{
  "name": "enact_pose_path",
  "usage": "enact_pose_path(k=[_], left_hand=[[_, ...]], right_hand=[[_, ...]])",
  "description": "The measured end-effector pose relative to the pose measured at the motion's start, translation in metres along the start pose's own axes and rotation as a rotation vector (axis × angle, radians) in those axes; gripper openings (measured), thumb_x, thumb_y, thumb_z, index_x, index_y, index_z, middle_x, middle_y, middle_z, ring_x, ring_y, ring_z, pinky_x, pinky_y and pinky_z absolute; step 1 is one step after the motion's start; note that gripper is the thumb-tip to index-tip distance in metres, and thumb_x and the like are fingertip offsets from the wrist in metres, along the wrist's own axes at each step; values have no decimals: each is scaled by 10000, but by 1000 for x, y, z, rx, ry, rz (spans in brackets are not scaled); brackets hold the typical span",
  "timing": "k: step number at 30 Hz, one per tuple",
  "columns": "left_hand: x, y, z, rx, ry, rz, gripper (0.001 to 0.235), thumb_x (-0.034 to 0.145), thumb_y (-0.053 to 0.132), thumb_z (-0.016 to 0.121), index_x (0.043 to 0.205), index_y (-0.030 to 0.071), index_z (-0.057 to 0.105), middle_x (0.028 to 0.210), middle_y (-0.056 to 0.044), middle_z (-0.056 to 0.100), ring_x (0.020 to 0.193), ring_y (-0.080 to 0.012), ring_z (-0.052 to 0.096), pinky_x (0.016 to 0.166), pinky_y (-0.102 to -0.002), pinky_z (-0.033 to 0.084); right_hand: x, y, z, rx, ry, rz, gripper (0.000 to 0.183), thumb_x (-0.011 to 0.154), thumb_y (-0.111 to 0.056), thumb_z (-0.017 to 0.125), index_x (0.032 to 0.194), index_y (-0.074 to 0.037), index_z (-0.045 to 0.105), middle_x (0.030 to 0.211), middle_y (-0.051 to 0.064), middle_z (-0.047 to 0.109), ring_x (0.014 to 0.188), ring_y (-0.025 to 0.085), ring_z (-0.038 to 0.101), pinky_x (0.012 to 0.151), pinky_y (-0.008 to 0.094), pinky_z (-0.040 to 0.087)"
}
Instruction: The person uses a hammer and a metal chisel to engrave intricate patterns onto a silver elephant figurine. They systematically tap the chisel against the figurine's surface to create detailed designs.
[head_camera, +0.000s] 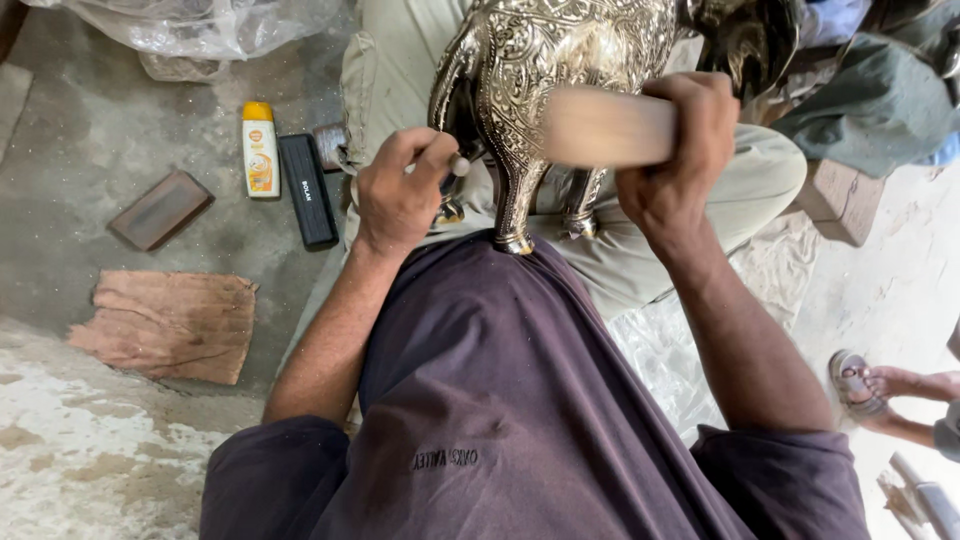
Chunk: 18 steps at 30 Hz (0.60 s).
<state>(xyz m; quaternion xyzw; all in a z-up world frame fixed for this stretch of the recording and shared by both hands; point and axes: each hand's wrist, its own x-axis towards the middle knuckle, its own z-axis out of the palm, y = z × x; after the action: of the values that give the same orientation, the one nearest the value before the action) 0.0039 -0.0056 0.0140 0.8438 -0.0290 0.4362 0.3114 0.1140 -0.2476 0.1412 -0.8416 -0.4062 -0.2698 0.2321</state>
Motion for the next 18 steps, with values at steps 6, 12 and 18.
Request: enact_pose_path(k=[6,12,18], left_hand=[[-3,6,-10,-159,116,-98,93,1068,19,613,1122,92,628,1086,-44,686,1007,-245,729,878,-346,646],[-19,1,-11,-282,184,-397,209,1085,155,666,1115,18,510,1024,-97,690,920,-241,730,783,-366,592],[-27,0,12,-354,186,-196,203,1102,159,652,1144,53,484,1085,-96,672,1010,-250,688,839,-395,596]], right_hand=[[-16,16,-4,-443,-224,-27,390,803,63,611,1162,-85,644,1011,76,593,924,236,540,844,395,377],[-14,5,-8,-273,-214,80,455,762,85,541,1181,-61,643,1000,100,582,916,247,519,830,366,352],[9,-9,-14,-300,-162,-148,214,943,-51,636,1147,-102,671,976,62,588,877,207,506,856,372,350]])
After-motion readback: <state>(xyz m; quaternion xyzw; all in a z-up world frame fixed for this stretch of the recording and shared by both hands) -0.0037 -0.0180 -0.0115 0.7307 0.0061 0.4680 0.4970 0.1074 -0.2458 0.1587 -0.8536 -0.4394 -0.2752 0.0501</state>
